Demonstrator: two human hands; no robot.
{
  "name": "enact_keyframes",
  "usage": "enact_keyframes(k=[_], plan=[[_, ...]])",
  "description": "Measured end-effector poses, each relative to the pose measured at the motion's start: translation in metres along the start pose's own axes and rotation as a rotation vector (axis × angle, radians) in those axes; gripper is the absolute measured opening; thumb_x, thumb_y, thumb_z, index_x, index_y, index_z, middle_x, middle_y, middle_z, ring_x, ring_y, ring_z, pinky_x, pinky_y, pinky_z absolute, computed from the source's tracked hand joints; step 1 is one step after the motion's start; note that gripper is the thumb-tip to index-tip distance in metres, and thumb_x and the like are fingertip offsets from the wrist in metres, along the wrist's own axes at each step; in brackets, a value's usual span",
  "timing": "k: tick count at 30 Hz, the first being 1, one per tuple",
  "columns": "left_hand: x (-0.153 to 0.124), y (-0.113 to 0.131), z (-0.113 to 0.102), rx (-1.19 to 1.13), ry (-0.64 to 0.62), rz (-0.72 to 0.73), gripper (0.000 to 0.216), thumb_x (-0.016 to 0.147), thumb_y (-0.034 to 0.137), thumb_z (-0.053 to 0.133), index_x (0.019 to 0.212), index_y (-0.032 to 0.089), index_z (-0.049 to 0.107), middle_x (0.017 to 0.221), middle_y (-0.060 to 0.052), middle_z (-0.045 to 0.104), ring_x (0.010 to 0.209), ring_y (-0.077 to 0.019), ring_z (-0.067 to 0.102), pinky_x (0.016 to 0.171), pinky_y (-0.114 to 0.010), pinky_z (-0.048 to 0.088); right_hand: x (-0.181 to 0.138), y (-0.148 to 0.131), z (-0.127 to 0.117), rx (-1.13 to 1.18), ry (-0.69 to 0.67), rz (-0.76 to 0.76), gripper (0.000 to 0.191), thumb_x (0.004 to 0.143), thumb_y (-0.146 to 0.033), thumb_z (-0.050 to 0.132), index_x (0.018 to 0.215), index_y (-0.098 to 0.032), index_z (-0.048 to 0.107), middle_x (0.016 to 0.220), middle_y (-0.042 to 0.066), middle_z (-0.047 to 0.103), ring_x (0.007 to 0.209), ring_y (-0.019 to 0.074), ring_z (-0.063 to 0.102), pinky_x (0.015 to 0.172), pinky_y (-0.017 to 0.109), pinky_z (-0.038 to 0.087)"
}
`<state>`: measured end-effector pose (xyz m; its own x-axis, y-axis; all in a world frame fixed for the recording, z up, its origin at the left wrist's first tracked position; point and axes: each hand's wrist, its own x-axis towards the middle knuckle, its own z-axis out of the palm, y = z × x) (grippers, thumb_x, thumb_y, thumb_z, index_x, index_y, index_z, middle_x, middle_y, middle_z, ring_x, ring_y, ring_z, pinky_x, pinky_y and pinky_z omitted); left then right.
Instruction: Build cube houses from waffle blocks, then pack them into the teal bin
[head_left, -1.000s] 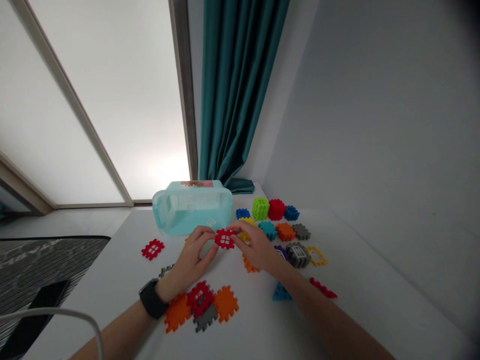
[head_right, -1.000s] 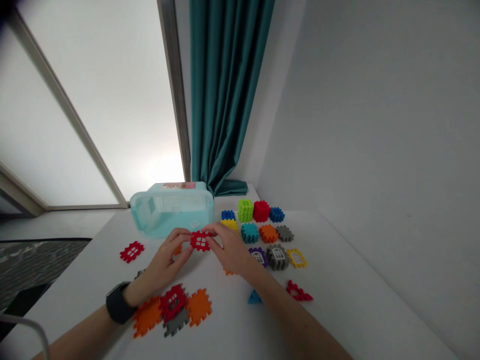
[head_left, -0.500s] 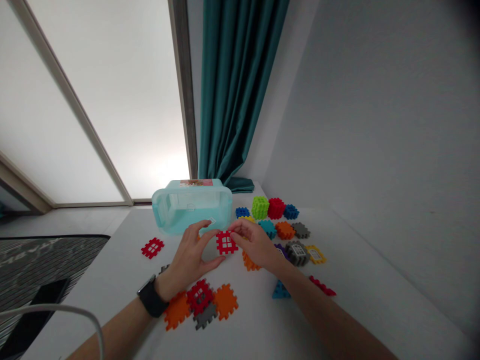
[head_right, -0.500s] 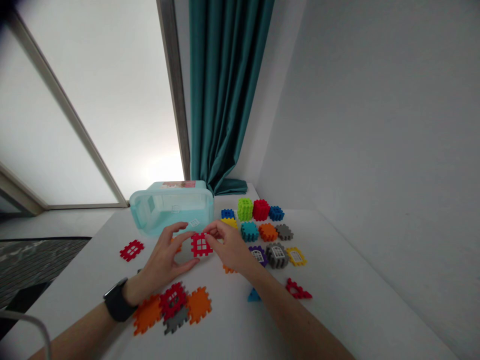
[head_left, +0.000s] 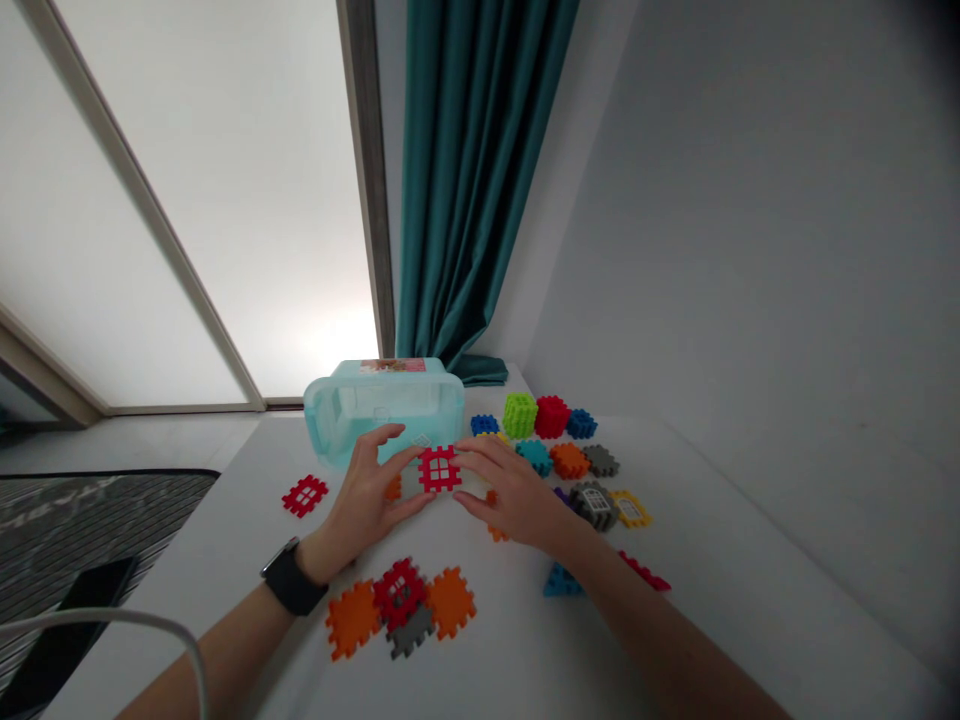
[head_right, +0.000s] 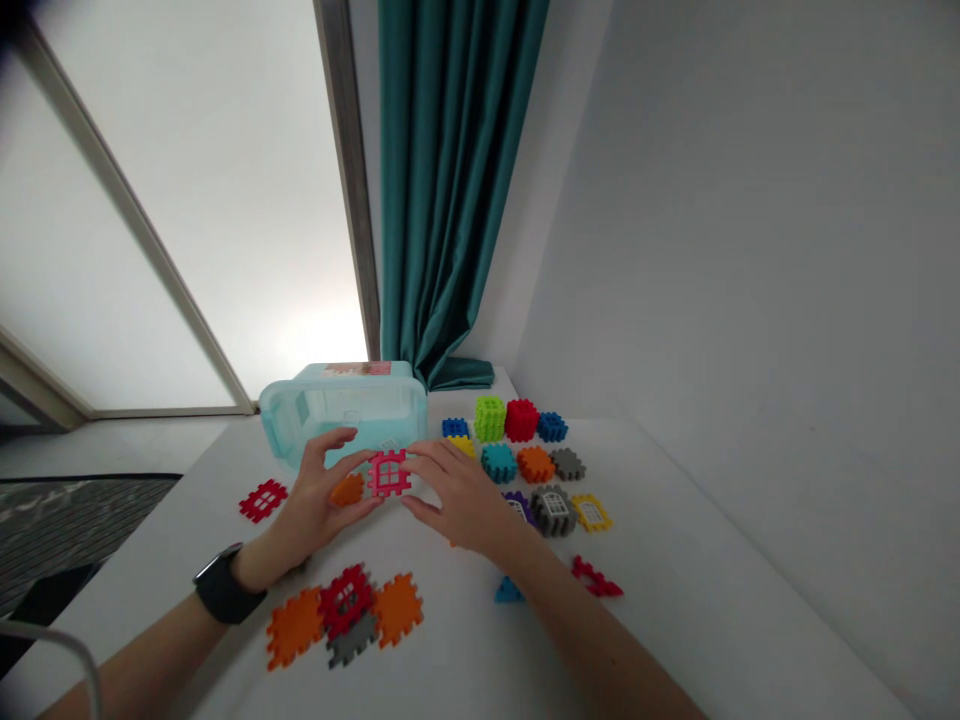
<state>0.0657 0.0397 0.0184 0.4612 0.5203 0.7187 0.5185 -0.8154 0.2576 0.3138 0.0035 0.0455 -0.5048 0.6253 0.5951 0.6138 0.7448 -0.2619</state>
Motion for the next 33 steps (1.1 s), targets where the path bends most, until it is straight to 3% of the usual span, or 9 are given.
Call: enact_keyframes(k=[6,22,33], plan=[[-0.0006,-0.0033,-0.0018,-0.009,-0.015,-0.008,0.047,0.09,0.042,0.069,0.133,0.027,0.057,0.138,-0.014,0.043,0.127,-0.0329,0.049,0.104,-0.054,0.049,-0.0012,0.0002,0.0044,-0.112,0.068,-0.105,0.015,0.098,-0.02,0.055,0.111,-0.022,0.062,0.115,0.011,0.069,0.111,0.0235,0.065,0.1,0.044,0.054],[-0.0009,-0.0054,-0.0006,0.013,-0.003,0.042,0.049,0.09,0.042,0.07,0.135,0.028,0.056,0.138,-0.014,0.045,0.127,-0.0323,0.049,0.105,-0.053,0.048,-0.0008,-0.0014,0.0029,-0.117,0.038,-0.135,0.012,0.096,-0.014,0.055,0.104,-0.02,0.061,0.109,0.012,0.068,0.105,0.0234,0.065,0.096,0.042,0.053],[-0.0006,-0.0061,-0.0008,-0.005,-0.048,0.013,0.047,0.091,0.045,0.067,0.135,0.029,0.057,0.135,-0.014,0.049,0.125,-0.0319,0.052,0.102,-0.054,0.049,-0.0035,-0.0008,0.006,-0.099,0.041,-0.077,0.013,0.095,-0.017,0.055,0.106,-0.022,0.061,0.111,0.012,0.067,0.106,0.0243,0.064,0.096,0.045,0.054]])
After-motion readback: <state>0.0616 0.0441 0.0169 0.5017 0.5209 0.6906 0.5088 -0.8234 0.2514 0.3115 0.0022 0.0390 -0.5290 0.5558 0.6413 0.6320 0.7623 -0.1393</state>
